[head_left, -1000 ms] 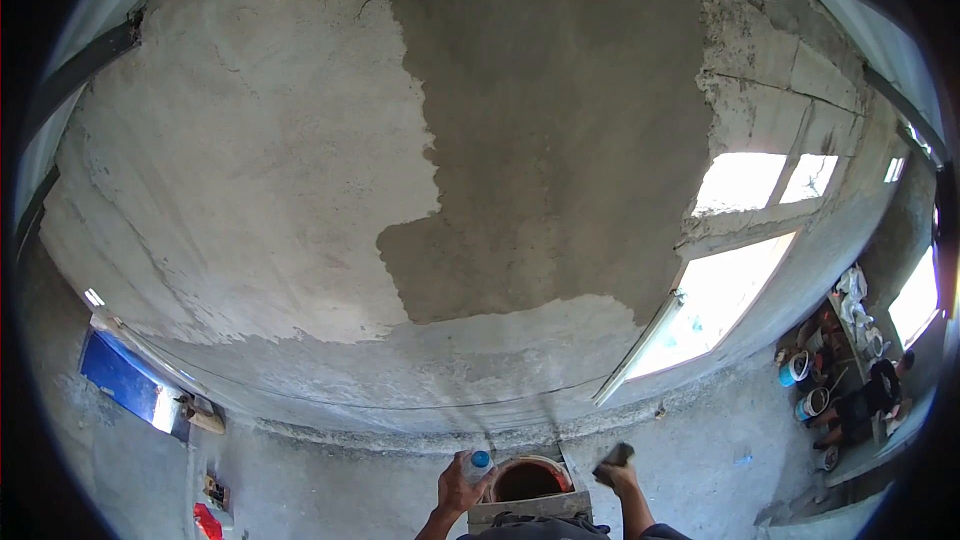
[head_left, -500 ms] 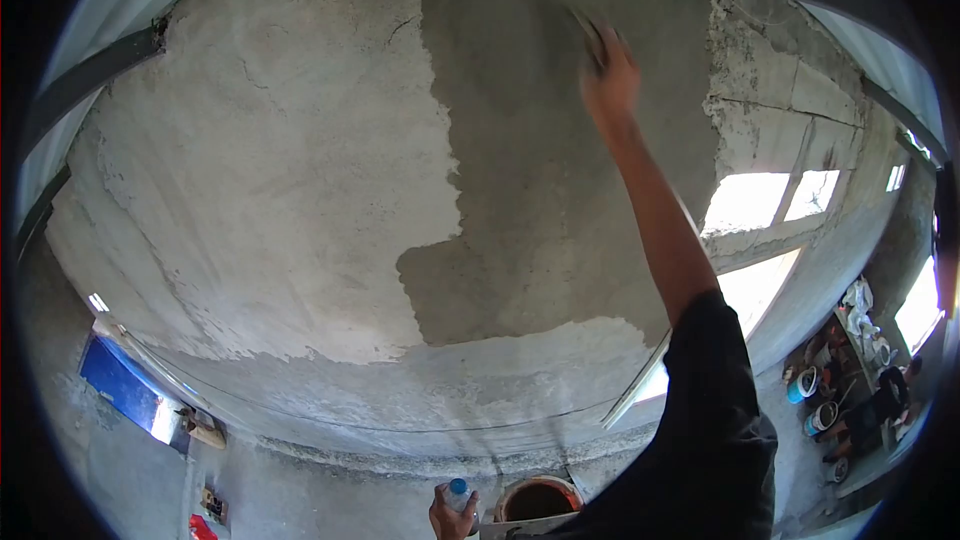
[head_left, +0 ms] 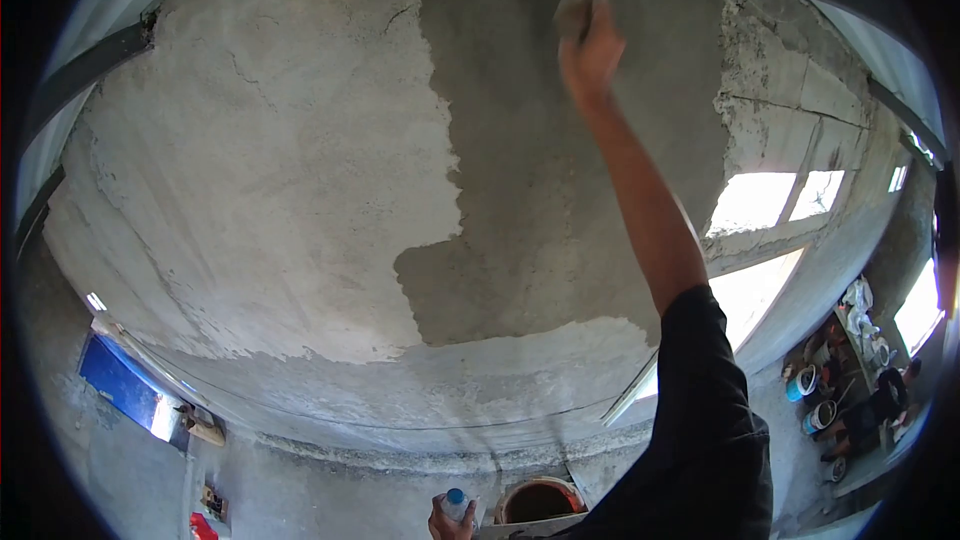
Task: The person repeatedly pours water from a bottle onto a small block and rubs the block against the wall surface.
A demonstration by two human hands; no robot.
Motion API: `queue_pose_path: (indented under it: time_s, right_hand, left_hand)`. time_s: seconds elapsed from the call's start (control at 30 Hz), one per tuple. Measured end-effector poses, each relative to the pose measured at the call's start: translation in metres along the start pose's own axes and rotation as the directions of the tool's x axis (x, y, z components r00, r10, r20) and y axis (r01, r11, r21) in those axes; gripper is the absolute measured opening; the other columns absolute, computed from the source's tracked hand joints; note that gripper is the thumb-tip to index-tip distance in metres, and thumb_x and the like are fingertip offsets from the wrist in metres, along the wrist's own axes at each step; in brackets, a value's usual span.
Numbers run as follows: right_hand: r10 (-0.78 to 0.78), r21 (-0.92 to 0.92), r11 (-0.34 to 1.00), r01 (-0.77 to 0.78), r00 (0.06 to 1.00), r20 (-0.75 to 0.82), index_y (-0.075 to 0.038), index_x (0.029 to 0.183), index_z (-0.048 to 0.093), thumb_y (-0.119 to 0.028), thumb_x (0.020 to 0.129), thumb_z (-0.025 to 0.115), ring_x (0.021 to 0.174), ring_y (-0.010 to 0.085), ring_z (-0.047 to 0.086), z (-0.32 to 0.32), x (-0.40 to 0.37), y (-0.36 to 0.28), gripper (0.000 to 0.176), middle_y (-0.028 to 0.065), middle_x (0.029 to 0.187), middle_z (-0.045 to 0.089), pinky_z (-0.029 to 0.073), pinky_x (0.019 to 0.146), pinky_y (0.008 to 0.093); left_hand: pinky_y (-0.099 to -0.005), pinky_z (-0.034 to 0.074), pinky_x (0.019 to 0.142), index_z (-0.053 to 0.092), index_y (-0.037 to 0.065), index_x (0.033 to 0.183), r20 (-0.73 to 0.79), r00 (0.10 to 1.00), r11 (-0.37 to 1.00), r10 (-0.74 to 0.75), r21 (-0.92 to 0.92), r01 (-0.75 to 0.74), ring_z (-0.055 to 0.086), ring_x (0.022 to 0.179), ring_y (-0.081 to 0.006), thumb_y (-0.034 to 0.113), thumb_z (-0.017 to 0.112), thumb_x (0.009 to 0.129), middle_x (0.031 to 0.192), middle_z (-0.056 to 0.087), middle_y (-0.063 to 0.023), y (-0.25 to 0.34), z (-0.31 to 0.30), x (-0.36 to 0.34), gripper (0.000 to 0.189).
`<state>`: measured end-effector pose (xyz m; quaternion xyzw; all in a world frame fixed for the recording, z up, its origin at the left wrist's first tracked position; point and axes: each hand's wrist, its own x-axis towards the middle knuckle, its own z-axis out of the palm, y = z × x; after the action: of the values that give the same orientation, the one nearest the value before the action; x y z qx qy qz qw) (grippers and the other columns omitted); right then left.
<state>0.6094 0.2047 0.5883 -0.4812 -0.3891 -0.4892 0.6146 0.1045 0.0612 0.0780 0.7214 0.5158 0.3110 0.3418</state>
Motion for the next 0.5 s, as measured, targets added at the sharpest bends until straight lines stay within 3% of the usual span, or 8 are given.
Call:
queue_pose_path:
  time_s: [0.07, 0.17, 0.23, 0.3, 0.37, 0.4, 0.47, 0.5]
  right_hand:
    - [-0.038, 0.045, 0.998, 0.042, 0.995, -0.090, -0.001, 0.114, 0.052, -0.003, 0.068, 0.063, 0.097, 0.0401, 0.054, 0.010, 0.028, 0.011, 0.047, 0.0206, 0.107, 0.057, 0.049, 0.079, 0.0457]
    - [-0.138, -0.144, 0.977, 0.157, 0.982, 0.132, -0.005, 0.116, 0.053, -0.002, 0.069, 0.063, 0.105, 0.0358, 0.053, 0.026, 0.027, 0.027, 0.049, 0.0171, 0.117, 0.054, 0.049, 0.084, 0.0427]
    - [-0.480, -0.247, 0.809, 0.533, 0.842, 0.246, -0.010, 0.121, 0.052, -0.001, 0.069, 0.062, 0.118, 0.0307, 0.048, 0.031, -0.025, 0.039, 0.053, 0.0120, 0.130, 0.047, 0.047, 0.091, 0.0405]
    - [-0.476, -0.104, 0.813, 0.573, 0.757, 0.449, -0.012, 0.126, 0.048, 0.001, 0.066, 0.064, 0.126, 0.0275, 0.040, 0.022, -0.091, 0.044, 0.063, 0.0087, 0.140, 0.037, 0.045, 0.096, 0.0394]
    - [-0.607, 0.156, 0.745, 0.648, 0.562, 0.562, -0.012, 0.128, 0.047, 0.003, 0.067, 0.063, 0.124, 0.0289, 0.042, 0.005, -0.137, 0.045, 0.065, 0.0090, 0.138, 0.040, 0.045, 0.096, 0.0395]
    - [-0.607, 0.158, 0.745, 0.648, 0.560, 0.563, -0.012, 0.128, 0.047, 0.003, 0.067, 0.063, 0.124, 0.0289, 0.042, -0.006, -0.140, 0.034, 0.065, 0.0090, 0.138, 0.040, 0.045, 0.096, 0.0395]
    - [-0.324, 0.216, 0.946, 0.242, 0.701, 0.635, -0.010, 0.125, 0.049, 0.004, 0.065, 0.062, 0.118, 0.0316, 0.048, -0.025, -0.131, 0.009, 0.063, 0.0135, 0.129, 0.049, 0.046, 0.095, 0.0392]
    - [-0.299, 0.157, 0.954, 0.255, 0.818, 0.492, -0.009, 0.123, 0.051, 0.003, 0.065, 0.061, 0.113, 0.0335, 0.052, -0.017, -0.120, 0.018, 0.059, 0.0160, 0.122, 0.053, 0.046, 0.093, 0.0394]
  left_hand:
    - [-0.0402, 0.047, 0.055, 0.051, 0.011, 0.108, -0.042, 0.997, 0.998, 0.066, 0.009, -0.065, 0.056, 0.059, -0.0303, 0.029, 0.075, 0.072, 0.073, 0.062, -0.0118, 0.004, 0.001, 0.001, 0.047]
    - [-0.0401, 0.047, 0.057, 0.051, 0.010, 0.108, 0.027, 1.000, 0.995, -0.009, 0.095, 0.006, 0.058, 0.064, -0.0313, 0.031, 0.075, 0.073, 0.078, 0.063, -0.0126, 0.010, 0.001, 0.008, 0.047]
    - [-0.0409, 0.048, 0.060, 0.051, 0.011, 0.109, 0.012, 1.000, 0.999, 0.015, 0.048, -0.016, 0.060, 0.070, -0.0325, 0.034, 0.074, 0.073, 0.083, 0.063, -0.0129, 0.008, 0.004, 0.012, 0.049]
    - [-0.0412, 0.048, 0.062, 0.051, 0.011, 0.109, -0.001, 0.999, 0.998, 0.045, 0.035, -0.045, 0.060, 0.072, -0.0326, 0.036, 0.074, 0.072, 0.085, 0.063, -0.0132, 0.010, 0.003, 0.015, 0.050]
    - [-0.0415, 0.048, 0.063, 0.051, 0.011, 0.109, -0.018, 0.997, 0.997, 0.077, 0.021, -0.077, 0.061, 0.075, -0.0328, 0.038, 0.074, 0.072, 0.087, 0.063, -0.0135, 0.009, 0.004, 0.015, 0.050]
    - [-0.0418, 0.048, 0.064, 0.051, 0.011, 0.109, -0.020, 0.997, 0.996, 0.074, 0.041, -0.073, 0.061, 0.076, -0.0329, 0.039, 0.073, 0.073, 0.088, 0.063, -0.0140, 0.005, 0.004, 0.013, 0.051]
    - [-0.0422, 0.049, 0.065, 0.051, 0.011, 0.109, -0.023, 0.997, 0.996, 0.070, 0.060, -0.068, 0.061, 0.077, -0.0331, 0.040, 0.073, 0.073, 0.089, 0.063, -0.0144, 0.002, 0.005, 0.013, 0.051]
    - [-0.0425, 0.049, 0.067, 0.051, 0.011, 0.110, -0.005, 0.998, 0.992, 0.056, 0.114, -0.055, 0.061, 0.077, -0.0332, 0.040, 0.072, 0.074, 0.089, 0.063, -0.0152, 0.002, 0.004, 0.012, 0.050]
